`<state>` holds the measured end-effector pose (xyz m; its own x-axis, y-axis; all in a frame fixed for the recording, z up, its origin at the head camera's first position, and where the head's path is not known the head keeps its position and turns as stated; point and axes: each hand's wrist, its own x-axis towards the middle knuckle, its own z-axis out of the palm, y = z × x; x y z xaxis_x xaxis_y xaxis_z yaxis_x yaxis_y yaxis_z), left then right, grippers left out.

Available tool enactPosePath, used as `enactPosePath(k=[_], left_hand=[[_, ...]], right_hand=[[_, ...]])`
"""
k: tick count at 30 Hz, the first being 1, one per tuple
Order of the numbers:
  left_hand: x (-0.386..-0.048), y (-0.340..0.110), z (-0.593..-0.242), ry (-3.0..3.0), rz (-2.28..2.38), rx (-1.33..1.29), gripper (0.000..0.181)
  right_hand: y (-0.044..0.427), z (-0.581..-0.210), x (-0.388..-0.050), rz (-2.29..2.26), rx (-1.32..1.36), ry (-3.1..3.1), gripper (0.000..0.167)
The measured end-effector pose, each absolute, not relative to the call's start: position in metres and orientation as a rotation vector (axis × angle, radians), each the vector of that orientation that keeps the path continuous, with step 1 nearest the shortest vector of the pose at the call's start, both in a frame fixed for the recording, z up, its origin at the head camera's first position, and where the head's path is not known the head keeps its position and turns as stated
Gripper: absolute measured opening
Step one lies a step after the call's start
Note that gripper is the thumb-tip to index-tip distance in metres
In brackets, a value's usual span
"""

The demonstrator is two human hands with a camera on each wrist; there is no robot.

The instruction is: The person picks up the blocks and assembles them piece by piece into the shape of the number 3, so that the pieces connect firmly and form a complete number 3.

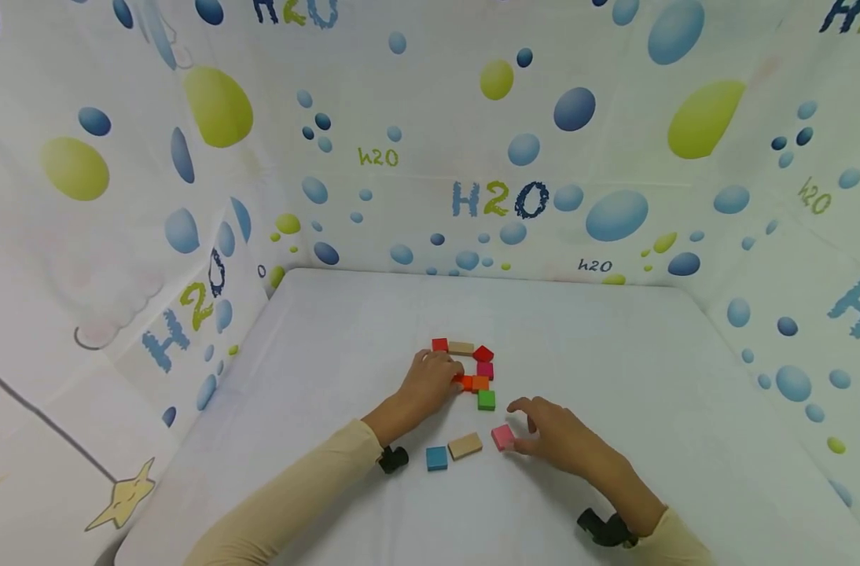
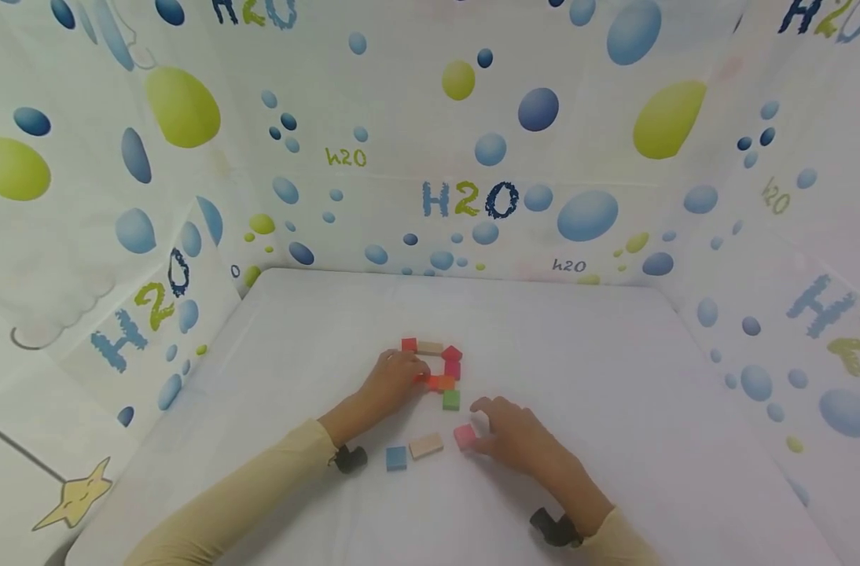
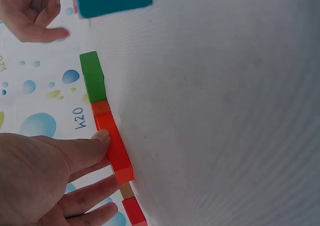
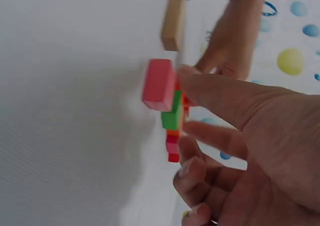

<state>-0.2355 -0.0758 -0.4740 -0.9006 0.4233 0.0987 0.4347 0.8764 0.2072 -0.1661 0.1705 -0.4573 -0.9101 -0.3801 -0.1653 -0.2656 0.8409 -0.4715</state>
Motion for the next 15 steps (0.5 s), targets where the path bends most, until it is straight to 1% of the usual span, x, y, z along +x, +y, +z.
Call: enactPosePath(k=[2,7,10,15], left_hand=[[-0.235,-0.076,-0.474,-2.996,-0.351,-0.685,0.029],[-0.235,-0.075,-0.476,-2.995,-0.355,-0.688,0.028],[-0.236,-0.074,-0.477,-2.996,-0.361,-0.689,0.028],[-0.237,-0.075,-0.477,-3.002,-0.357,-0.684,0.029]], right_hand=[[0.175,-0.456,-0.169,-0.673,-0.563,2.728,0.046],[0.179,-0.463,-0.173,-0.665,-0.655,2.706,0.029],[0.175,-0.468,-0.174,-0.673,-0.633,2.751,0.025],[0.164,-0.470,-0.175,-0.671,-0.526,2.836,0.024]])
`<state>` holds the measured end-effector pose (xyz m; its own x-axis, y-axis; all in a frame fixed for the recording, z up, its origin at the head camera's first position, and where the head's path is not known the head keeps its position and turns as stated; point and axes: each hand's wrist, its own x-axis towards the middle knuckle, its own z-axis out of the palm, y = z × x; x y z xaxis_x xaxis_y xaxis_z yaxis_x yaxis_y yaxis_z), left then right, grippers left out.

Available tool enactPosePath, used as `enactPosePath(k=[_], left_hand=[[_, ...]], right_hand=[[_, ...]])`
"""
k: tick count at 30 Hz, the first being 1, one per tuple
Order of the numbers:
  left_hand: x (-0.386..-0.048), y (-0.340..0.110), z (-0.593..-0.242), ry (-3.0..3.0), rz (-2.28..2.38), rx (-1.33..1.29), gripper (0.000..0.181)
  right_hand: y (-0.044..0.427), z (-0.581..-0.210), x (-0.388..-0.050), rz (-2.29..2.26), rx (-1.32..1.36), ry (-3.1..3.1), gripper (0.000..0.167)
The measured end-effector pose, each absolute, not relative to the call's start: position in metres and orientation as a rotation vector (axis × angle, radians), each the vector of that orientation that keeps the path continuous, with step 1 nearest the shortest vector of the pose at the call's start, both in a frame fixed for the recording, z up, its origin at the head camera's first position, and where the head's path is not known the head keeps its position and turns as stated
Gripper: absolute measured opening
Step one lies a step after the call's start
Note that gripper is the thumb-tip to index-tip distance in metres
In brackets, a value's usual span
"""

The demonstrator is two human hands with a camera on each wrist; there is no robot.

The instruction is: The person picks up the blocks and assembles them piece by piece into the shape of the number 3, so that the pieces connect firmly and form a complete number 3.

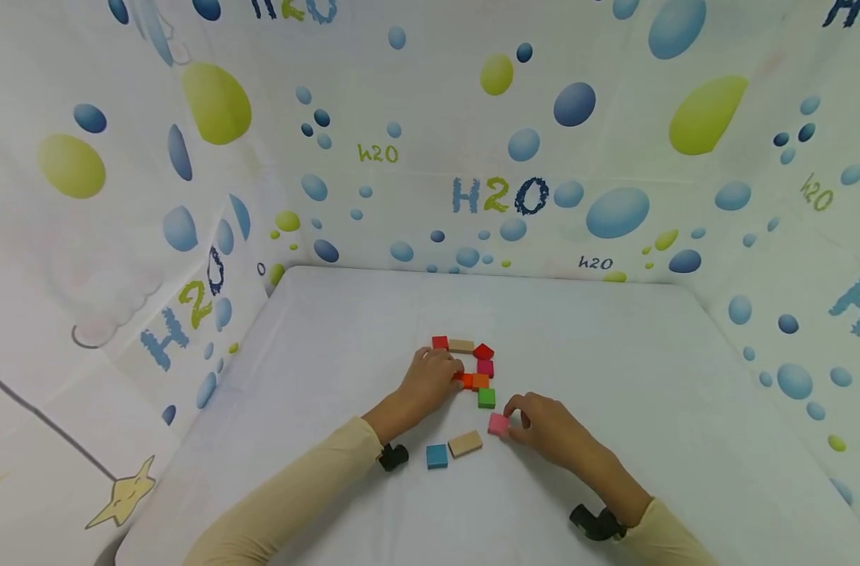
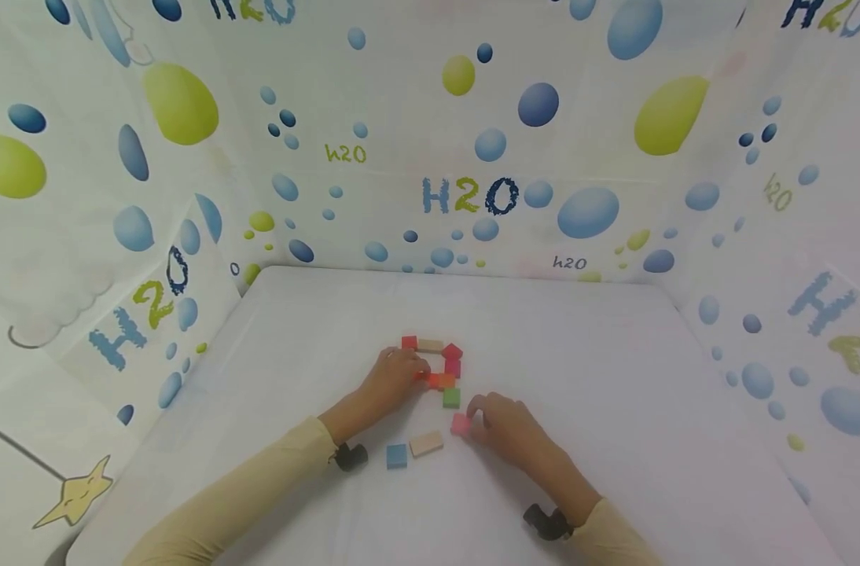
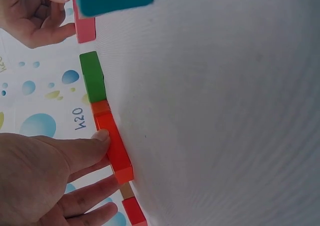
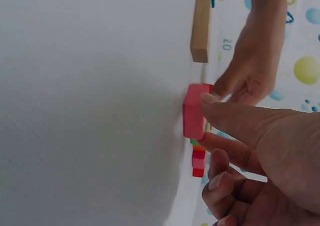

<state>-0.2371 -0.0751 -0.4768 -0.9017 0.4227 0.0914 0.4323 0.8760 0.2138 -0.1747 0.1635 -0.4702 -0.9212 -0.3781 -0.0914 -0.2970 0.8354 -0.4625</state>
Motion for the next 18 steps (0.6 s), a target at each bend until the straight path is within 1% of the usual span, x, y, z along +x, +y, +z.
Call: enactPosePath(k=[11,18], left_hand=[[-0.237,-0.075,-0.478,-2.992,-0.323,-0.681,0.028],[-0.238,-0.076,-0.479,-3.006,-0.318,-0.674,0.029]], right_hand=[[0.149,-0.475,-0.177,-0.694,-0.483,2.896,0.023],[0.143,-0.474,-0.177,-0.667,-0.424,2.920,0.026]])
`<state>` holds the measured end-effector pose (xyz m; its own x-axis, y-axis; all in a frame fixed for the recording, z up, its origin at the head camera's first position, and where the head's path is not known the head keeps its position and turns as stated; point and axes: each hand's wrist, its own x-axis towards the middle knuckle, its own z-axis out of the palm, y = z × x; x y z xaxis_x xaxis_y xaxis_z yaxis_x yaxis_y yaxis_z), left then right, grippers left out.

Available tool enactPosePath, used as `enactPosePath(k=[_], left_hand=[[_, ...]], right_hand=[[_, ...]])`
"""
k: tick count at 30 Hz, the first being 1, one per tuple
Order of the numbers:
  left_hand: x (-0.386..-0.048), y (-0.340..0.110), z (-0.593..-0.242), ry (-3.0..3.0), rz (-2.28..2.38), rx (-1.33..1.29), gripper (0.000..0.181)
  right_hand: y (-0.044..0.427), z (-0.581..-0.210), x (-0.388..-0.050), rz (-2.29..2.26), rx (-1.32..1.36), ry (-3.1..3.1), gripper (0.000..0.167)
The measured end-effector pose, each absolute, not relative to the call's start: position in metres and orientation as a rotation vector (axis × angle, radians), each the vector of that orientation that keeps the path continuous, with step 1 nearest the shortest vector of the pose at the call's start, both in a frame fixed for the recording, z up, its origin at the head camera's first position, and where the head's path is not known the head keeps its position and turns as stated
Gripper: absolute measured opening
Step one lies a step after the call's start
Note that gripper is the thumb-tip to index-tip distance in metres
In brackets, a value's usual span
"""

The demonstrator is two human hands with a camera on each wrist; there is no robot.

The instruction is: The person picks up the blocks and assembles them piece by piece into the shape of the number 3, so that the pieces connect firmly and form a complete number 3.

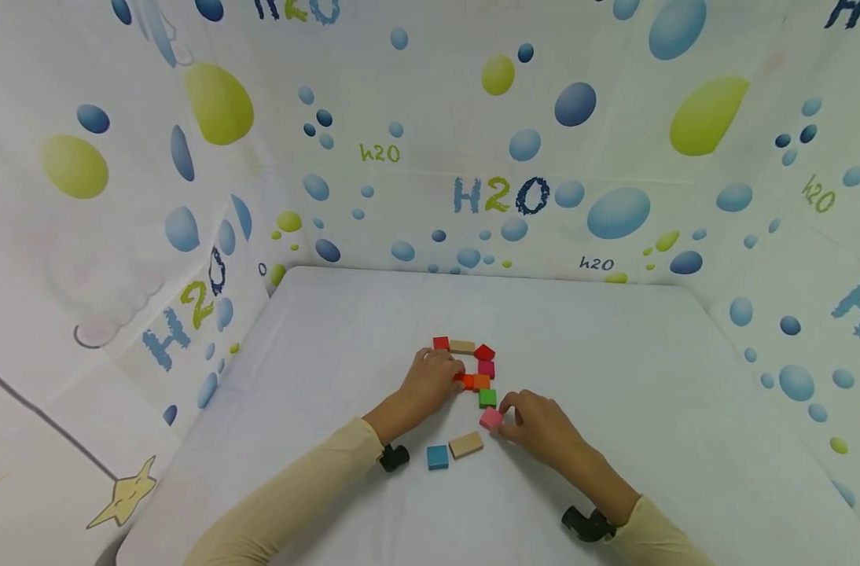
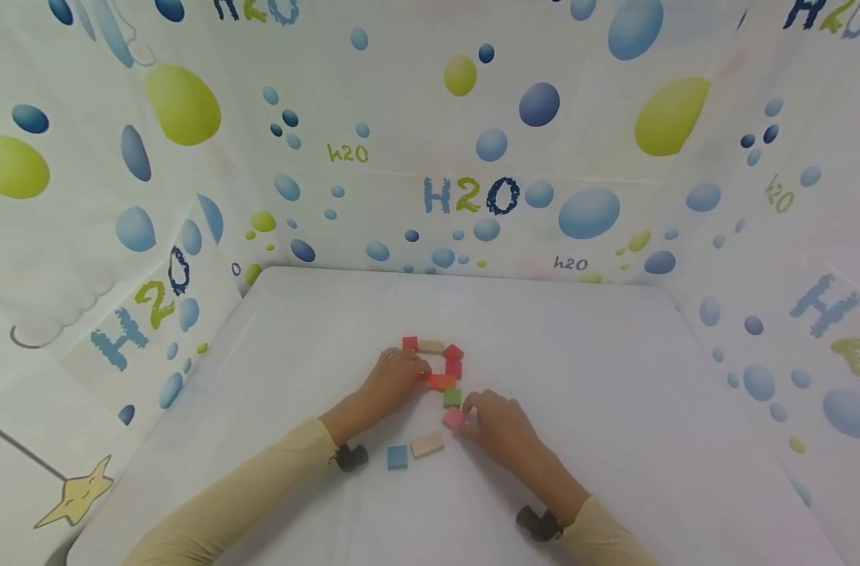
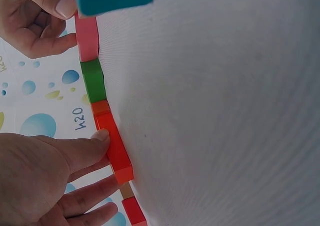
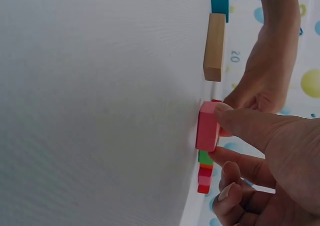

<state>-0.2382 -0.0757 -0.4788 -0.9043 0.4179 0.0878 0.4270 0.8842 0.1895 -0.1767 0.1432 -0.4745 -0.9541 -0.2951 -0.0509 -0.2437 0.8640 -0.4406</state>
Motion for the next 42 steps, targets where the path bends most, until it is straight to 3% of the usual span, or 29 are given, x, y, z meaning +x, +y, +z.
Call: enactPosePath(k=[19,28,33,42], left_hand=[[-0.238,-0.076,-0.476,-2.999,-0.312,-0.677,0.029],[-0.237,-0.076,-0.474,-3.016,-0.318,-0.675,0.028],[-0.236,-0.076,-0.474,-3.012,-0.318,-0.680,0.028],[-0.236,-0.075,-0.474,-3.007,-0.316,-0.681,0.027]], right_hand=[[0.140,-0.470,-0.174,-0.642,-0.427,2.964,0.031],[0.135,-0.464,-0.167,-0.512,-0.812,2.906,0.051],[0.129,-0.466,-0.162,-0.413,-0.998,2.899,0.040],[0.123,-0.471,-0.165,-0.353,-1.102,2.993,0.024]])
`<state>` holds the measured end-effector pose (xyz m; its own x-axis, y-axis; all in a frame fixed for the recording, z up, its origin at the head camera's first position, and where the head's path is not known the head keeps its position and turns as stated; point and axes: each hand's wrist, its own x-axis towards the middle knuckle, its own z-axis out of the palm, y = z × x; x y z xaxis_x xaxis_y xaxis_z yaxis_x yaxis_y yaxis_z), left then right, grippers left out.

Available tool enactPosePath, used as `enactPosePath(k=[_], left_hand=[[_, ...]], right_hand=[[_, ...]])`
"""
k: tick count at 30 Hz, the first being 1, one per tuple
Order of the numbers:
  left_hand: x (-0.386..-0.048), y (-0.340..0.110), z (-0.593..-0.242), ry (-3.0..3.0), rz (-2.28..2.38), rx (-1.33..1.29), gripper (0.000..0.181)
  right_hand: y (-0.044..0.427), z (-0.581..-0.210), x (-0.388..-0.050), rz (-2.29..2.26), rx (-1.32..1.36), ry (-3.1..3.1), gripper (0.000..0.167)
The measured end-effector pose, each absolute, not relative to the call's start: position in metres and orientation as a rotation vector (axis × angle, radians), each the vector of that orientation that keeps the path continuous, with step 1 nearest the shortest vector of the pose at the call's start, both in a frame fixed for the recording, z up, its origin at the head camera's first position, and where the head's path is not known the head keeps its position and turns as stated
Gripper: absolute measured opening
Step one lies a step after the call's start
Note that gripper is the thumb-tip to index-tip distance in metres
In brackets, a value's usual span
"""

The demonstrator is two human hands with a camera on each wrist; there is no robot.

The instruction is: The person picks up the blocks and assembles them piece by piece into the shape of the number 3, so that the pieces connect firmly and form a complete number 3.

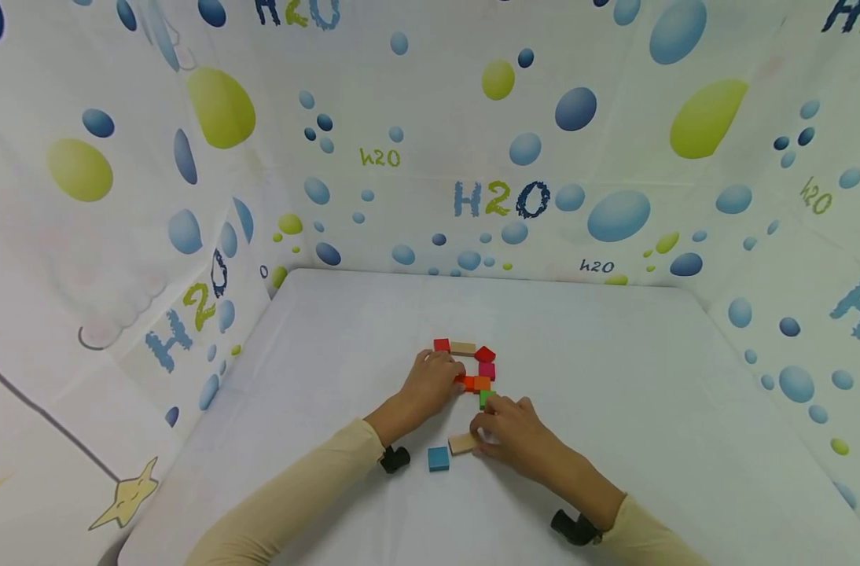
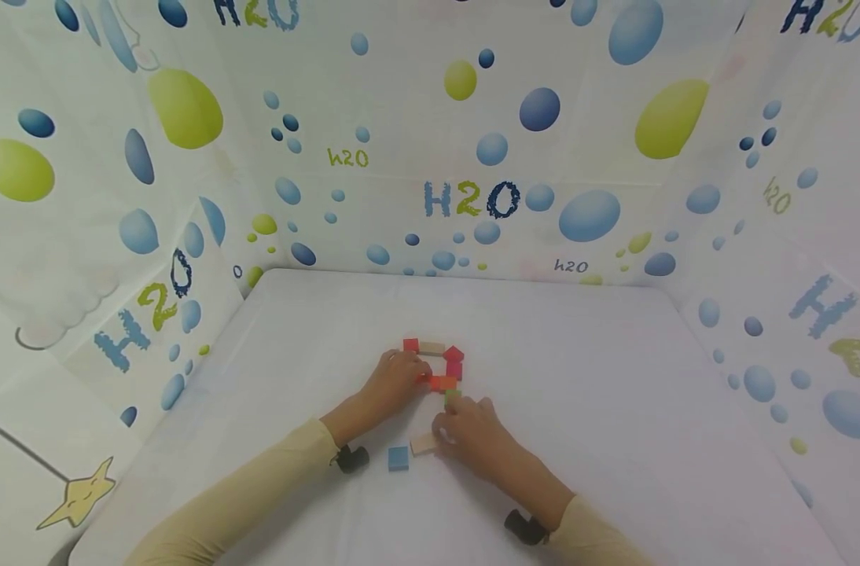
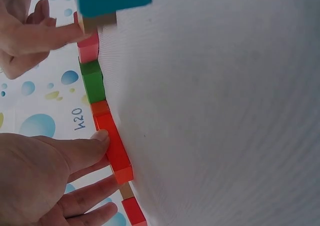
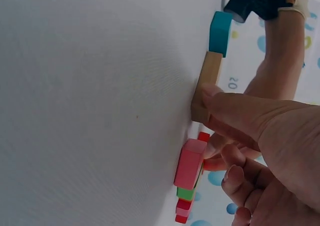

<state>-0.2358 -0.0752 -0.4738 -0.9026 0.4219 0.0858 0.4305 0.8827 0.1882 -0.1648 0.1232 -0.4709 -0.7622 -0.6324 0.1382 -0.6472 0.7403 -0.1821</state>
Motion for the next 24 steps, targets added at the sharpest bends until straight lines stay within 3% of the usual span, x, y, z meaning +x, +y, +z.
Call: enactPosePath(k=[24], left_hand=[[-0.236,-0.077,-0.473,-2.984,-0.305,-0.703,0.026]], right_hand=[[0.120,-0.474,-0.182,0.362,1.042,-2.840,0.031]])
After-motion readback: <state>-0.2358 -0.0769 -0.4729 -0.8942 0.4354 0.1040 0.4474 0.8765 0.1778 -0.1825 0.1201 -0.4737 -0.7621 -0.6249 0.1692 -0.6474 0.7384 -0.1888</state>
